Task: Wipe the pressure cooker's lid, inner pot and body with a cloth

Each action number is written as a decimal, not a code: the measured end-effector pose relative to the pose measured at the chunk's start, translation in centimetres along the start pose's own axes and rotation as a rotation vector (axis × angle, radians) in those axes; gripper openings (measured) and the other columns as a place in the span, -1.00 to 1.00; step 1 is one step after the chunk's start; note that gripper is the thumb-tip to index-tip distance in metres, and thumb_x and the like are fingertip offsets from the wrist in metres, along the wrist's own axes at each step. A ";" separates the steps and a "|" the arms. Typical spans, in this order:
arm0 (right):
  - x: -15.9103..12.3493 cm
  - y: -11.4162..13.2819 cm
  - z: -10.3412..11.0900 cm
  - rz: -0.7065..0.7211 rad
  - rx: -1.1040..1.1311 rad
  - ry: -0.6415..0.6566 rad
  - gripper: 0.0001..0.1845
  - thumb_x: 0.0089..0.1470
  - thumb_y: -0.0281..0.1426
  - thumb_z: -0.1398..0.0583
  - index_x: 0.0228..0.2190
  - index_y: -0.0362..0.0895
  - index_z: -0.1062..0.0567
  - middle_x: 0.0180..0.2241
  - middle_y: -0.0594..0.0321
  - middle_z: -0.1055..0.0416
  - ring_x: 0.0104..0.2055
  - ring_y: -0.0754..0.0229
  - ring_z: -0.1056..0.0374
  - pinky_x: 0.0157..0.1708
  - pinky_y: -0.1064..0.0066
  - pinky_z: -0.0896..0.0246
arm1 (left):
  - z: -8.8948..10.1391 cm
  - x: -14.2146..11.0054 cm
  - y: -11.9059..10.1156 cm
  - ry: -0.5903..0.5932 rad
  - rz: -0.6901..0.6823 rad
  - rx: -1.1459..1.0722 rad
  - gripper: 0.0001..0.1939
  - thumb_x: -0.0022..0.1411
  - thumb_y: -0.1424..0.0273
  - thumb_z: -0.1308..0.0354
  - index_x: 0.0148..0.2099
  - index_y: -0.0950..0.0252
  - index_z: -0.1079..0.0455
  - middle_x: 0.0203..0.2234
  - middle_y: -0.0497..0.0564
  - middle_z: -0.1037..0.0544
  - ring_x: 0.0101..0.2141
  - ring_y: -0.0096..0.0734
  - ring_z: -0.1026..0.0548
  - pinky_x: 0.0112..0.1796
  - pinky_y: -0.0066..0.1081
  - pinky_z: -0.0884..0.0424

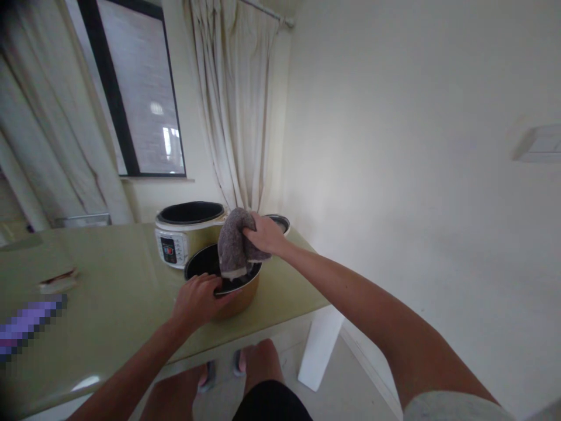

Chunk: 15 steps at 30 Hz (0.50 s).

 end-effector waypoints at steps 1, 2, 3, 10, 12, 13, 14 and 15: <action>-0.4 0.2 -0.2 0.063 0.036 0.014 -0.55 0.28 -0.30 -0.18 0.15 -0.18 -0.45 0.01 0.00 -0.60 0.05 -0.07 -0.50 0.03 0.23 -0.30 | 0.1 -0.3 0.0 0.044 0.029 0.014 -0.51 0.39 -0.02 -0.11 -0.30 0.26 -0.63 -0.32 0.21 -0.70 -0.20 0.03 -0.66 -0.19 -0.17 -0.42; -1.0 0.6 -0.7 0.154 0.066 0.071 -0.54 0.24 -0.34 -0.21 0.15 -0.18 -0.47 0.01 0.01 -0.61 0.05 -0.06 -0.50 0.04 0.23 -0.30 | 0.2 -0.6 0.1 0.084 0.059 0.028 -0.56 0.39 0.05 -0.12 -0.26 0.28 -0.64 -0.28 0.24 -0.71 -0.18 0.05 -0.67 -0.19 -0.18 -0.42; -1.8 1.2 -1.6 0.258 0.093 0.167 -0.54 0.20 -0.39 -0.24 0.12 -0.18 -0.50 -0.01 0.03 -0.61 0.04 -0.05 -0.50 0.04 0.23 -0.30 | 0.3 -0.9 0.2 0.118 0.083 0.039 -0.61 0.37 0.12 -0.14 -0.23 0.30 -0.65 -0.24 0.26 -0.71 -0.17 0.07 -0.67 -0.21 -0.20 -0.42; -7.1 3.0 -4.9 0.407 0.394 0.474 -0.52 0.04 -0.33 -0.41 0.02 -0.15 -0.59 -0.08 0.16 -0.63 -0.06 0.02 -0.51 0.00 0.26 -0.37 | 2.4 -2.0 3.2 0.222 -0.026 0.036 -0.75 0.22 0.19 -0.31 -0.22 0.26 -0.65 -0.25 0.20 -0.71 -0.12 0.01 -0.65 -0.10 -0.23 -0.42; -6.9 2.6 -4.4 0.327 0.541 0.465 -0.50 0.13 -0.15 -0.38 0.05 -0.11 -0.58 0.00 0.16 -0.62 0.02 0.00 -0.51 0.09 0.21 -0.37 | 2.7 -2.3 4.5 0.213 -0.051 0.022 -0.66 0.23 0.08 -0.32 -0.21 0.26 -0.66 -0.26 0.21 -0.71 -0.11 0.04 -0.64 -0.05 -0.18 -0.41; -6.6 2.2 -4.1 0.273 0.626 0.462 -0.50 0.17 -0.07 -0.35 0.03 -0.10 -0.59 0.01 0.15 -0.62 0.03 0.00 -0.52 0.11 0.19 -0.37 | 2.7 -2.5 5.0 0.196 -0.061 0.009 -0.63 0.23 0.05 -0.31 -0.20 0.26 -0.66 -0.26 0.20 -0.71 -0.11 0.04 -0.63 -0.03 -0.17 -0.41; -6.1 1.6 -3.8 0.217 0.716 0.456 -0.48 0.19 -0.01 -0.32 0.01 -0.11 -0.60 0.01 0.13 -0.63 0.03 0.00 -0.53 0.11 0.17 -0.38 | 2.6 -2.6 5.4 0.175 -0.069 -0.007 -0.63 0.23 0.04 -0.31 -0.21 0.26 -0.65 -0.27 0.20 -0.71 -0.12 0.03 -0.62 -0.01 -0.15 -0.41; -5.6 1.0 -3.5 0.164 0.801 0.455 -0.44 0.18 0.04 -0.32 -0.01 -0.13 -0.61 0.00 0.11 -0.63 0.03 -0.01 -0.54 0.12 0.15 -0.40 | 2.3 -2.7 5.6 0.154 -0.078 -0.024 -0.65 0.23 0.06 -0.32 -0.23 0.25 -0.64 -0.28 0.18 -0.70 -0.13 0.02 -0.62 0.00 -0.14 -0.40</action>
Point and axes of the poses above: each hand's wrist, its own x-axis towards the middle knuckle, its own z-axis out of the back of the hand, y = z × x, the point moved 6 cm from there along x, towards the middle knuckle
